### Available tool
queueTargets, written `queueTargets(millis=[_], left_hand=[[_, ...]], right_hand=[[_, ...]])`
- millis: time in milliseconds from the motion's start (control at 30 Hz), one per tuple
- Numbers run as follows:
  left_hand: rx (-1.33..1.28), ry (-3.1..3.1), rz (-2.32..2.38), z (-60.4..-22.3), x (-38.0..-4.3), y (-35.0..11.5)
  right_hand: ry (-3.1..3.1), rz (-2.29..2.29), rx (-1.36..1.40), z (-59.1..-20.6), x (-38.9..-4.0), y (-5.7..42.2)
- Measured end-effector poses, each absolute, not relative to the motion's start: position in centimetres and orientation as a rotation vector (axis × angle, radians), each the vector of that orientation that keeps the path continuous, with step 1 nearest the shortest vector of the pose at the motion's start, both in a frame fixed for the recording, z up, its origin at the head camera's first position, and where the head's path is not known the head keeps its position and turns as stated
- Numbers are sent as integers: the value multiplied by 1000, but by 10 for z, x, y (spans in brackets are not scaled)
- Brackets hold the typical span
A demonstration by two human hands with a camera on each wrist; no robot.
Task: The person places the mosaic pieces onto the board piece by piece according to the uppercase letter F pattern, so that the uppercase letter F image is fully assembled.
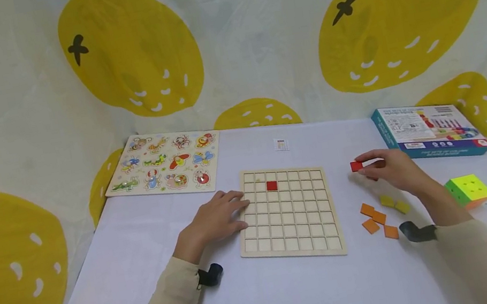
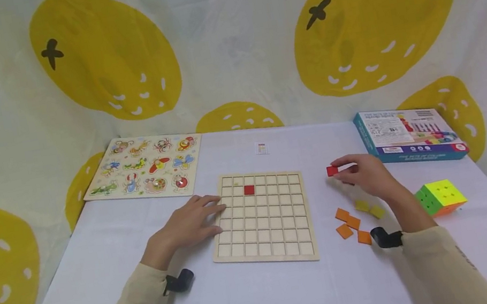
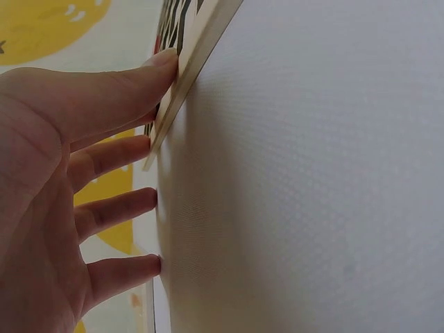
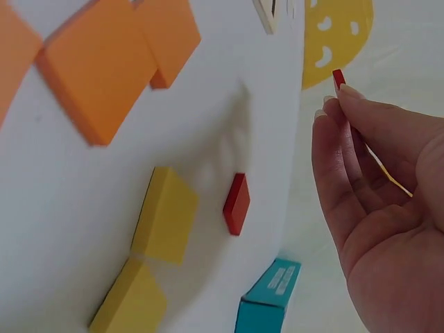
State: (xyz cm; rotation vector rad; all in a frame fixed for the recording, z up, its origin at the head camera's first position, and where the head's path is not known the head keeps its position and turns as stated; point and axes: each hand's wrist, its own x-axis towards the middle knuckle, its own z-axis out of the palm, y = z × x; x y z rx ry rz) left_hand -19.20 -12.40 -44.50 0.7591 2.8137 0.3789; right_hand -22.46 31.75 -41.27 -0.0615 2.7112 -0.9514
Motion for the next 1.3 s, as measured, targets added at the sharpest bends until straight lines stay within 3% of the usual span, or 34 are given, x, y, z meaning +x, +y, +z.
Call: queueTargets(millis=[1300], left_hand=[[727, 2819, 361, -445, -194, -122]], right_hand=[[2673, -1009, -499, -432, -253, 174]])
